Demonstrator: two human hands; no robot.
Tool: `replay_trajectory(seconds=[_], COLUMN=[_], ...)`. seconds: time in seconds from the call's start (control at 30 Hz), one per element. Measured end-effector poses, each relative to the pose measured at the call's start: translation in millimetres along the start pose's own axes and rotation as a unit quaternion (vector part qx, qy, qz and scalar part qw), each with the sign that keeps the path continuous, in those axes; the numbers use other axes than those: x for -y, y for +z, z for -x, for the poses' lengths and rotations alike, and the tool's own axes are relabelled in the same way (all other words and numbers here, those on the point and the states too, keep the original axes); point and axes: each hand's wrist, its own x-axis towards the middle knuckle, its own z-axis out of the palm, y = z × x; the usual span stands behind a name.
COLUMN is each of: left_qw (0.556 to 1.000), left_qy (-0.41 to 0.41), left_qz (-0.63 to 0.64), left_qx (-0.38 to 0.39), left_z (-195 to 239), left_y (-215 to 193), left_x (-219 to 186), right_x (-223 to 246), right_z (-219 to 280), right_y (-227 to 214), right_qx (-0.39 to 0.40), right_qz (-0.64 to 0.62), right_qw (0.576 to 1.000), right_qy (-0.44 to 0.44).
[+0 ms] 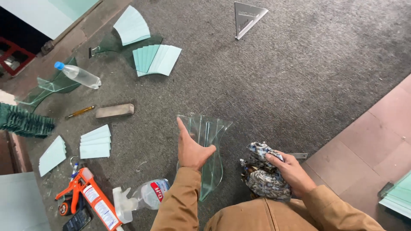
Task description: The person cleans a curved glass piece on a workbench using a spray bottle and a cloth. They spray the glass, wipe it with the cloth, and handle the piece carefully while other glass pieces and tools are visible nearby.
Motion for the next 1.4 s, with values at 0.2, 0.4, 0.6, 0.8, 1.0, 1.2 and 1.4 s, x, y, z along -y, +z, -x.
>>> replay_trajectory(seconds=[0.2,0.4,0.6,0.8,1.0,1.2,1.4], left_qw=[0.943,0.900,0.909,0.897,0.918,0.898,0.920], left_qy=[0.255,0.352,0.337,0.325,0.320,0.233,-0.013], left_qz=[0.157,0.209,0.228,0.284,0.224,0.350,0.391], left_qx=[-0.143,-0.148,-0.095,-0.093,-0.073,0.131,-0.005], left_z=[4,-7,2,15,26,99,98], left_y=[-38,-31,6,9,-1,-61,-86], left_x=[40,61,96,104,101,58,6], right_x=[23,15,18,22,48,39,-4], right_z=[-6,-15,-15,-33,-42,-70,-93], right_y=[20,28,35,56,100,113,96], right_qx=[-0.018,0.011,0.001,0.114,0.121,0.247,0.224], right_qz=[0.006,0.029,0.173,0.224,0.184,0.398,0.475], right_qw=[1.000,0.999,0.985,0.966,0.967,0.816,0.794], right_qy=[0.015,0.011,0.024,-0.054,-0.125,-0.337,-0.306])
